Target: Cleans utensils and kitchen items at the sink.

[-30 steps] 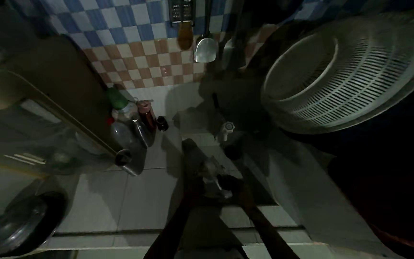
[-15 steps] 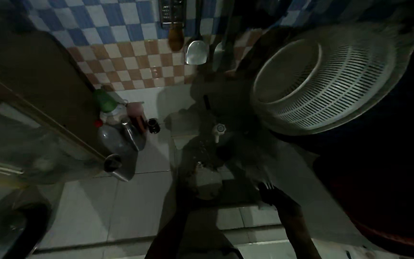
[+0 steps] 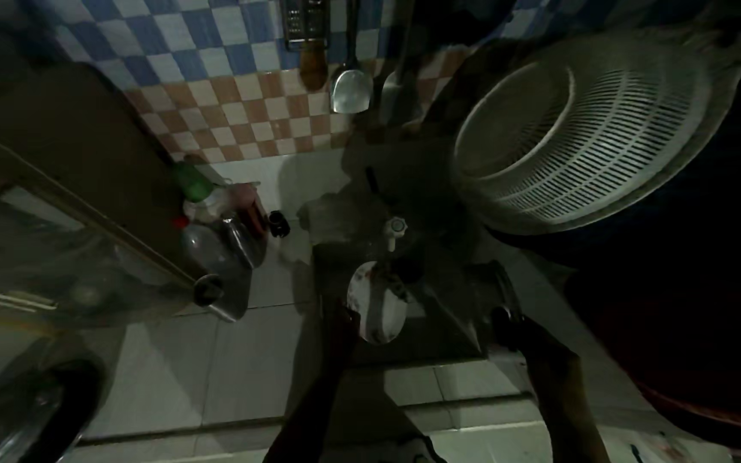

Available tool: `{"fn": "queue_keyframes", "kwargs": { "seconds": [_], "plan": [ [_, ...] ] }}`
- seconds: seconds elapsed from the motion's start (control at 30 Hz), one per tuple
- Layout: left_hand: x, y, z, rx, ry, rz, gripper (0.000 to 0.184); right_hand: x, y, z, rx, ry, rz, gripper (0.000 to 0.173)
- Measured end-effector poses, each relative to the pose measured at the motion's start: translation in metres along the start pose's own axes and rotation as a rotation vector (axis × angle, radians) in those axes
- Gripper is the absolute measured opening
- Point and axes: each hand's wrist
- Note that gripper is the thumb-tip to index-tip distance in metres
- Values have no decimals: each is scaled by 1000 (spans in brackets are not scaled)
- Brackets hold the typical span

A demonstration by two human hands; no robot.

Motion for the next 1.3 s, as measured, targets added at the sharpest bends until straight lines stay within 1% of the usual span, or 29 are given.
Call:
{"fn": "queue_keyframes", "kwargs": {
  "seconds": [0.03,0.1,0.23,0.27,0.33,0.4,0.47,0.7,0.8,1.03,1.13,1.2,1.3],
  "plan": [
    [-3,5,-2,-2,-35,-23,38,0,-1,3,7,-1,-2,36],
    [-5,18,-11,-16,-69,-39,34,2,-3,8,13,-16,-13,36],
    [-2,56,-28,-167,-20,2,38,9,-3,18,3,-34,-9,34],
    [-2,62,-28,-200,-16,5,39,11,-2,18,-3,-32,-11,34],
    [-2,68,-20,-243,-53,-45,38,15,0,19,-1,-29,-11,36],
    [1,73,-9,-215,-87,-77,38,17,2,17,-7,-49,-8,38],
    [3,77,-1,-183,-86,-100,35,19,3,12,-13,-49,-18,37],
    [10,81,17,-151,-121,-150,33,23,-1,14,-55,-38,-10,34],
    [12,80,23,-126,-120,-174,33,24,-2,17,-59,-47,-1,35],
    [11,75,37,63,-97,-202,31,26,-3,15,-83,-66,-4,36],
    [11,65,39,162,18,-154,35,24,-3,16,-111,-74,-5,35],
    [13,57,38,203,99,-114,34,24,-1,15,-115,-91,-2,36],
    [18,45,42,253,180,-75,37,22,0,10,-138,-125,-13,36]
  ]
}}
Point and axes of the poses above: each hand's wrist, its own x-axis away from the middle knuckle, its own y-axis out of the back of the hand, z = x × y, and after that the axes turned 9 degrees about -z, right-handed
